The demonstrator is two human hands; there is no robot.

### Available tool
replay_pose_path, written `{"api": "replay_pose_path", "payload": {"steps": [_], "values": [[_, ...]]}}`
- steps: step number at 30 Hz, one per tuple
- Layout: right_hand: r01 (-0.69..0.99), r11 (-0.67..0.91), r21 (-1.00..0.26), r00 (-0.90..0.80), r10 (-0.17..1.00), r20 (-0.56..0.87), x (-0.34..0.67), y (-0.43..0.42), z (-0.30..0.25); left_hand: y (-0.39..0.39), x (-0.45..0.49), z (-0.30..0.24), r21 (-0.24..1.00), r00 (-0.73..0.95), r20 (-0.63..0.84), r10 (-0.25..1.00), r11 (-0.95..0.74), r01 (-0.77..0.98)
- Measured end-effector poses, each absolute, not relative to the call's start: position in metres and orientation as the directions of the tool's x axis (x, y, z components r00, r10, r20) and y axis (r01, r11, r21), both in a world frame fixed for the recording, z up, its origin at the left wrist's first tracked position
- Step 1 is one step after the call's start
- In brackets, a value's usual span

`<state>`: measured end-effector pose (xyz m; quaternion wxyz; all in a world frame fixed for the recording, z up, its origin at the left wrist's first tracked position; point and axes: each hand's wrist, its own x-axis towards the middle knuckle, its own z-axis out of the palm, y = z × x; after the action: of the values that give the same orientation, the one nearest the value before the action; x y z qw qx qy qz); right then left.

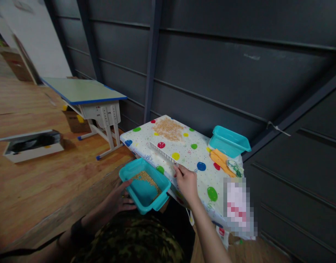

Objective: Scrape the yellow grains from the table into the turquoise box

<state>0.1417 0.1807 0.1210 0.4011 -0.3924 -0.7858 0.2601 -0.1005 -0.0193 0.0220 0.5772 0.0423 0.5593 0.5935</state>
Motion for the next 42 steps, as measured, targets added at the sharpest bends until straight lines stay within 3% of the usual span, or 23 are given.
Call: {"api": "replay_pose_path", "payload": {"steps": [12,17,22,30,39,42], "values": [[0.367,0.581,-0.726,-0.48,0.787,0.387,0.154,0.158,0.136,-0.017,-0.094,0.04,0.707,-0.377,-0.645,0.665,0.331,-0.626],[0.336,0.568,-0.752,-0.498,0.784,0.37,0.154,0.136,0.133,-0.021,-0.1,0.033,0.701,-0.309,-0.61,0.73,0.315,-0.639],[0.342,0.533,-0.774,-0.44,0.819,0.369,0.156,0.138,0.13,-0.021,-0.095,0.036,0.715,-0.356,-0.616,0.703,0.31,-0.626],[0.481,0.454,-0.75,-0.207,0.89,0.406,0.139,0.247,0.162,-0.021,-0.103,0.028,0.686,-0.295,-0.643,0.706,0.36,-0.632],[0.723,0.334,-0.605,-0.079,0.909,0.408,0.106,0.313,0.159,-0.028,-0.11,0.014,0.704,-0.323,-0.622,0.713,0.329,-0.629],[0.824,0.268,-0.499,-0.075,0.925,0.374,0.106,0.312,0.15,-0.035,-0.106,0.025,0.733,-0.35,-0.564,0.748,0.257,-0.63]]}}
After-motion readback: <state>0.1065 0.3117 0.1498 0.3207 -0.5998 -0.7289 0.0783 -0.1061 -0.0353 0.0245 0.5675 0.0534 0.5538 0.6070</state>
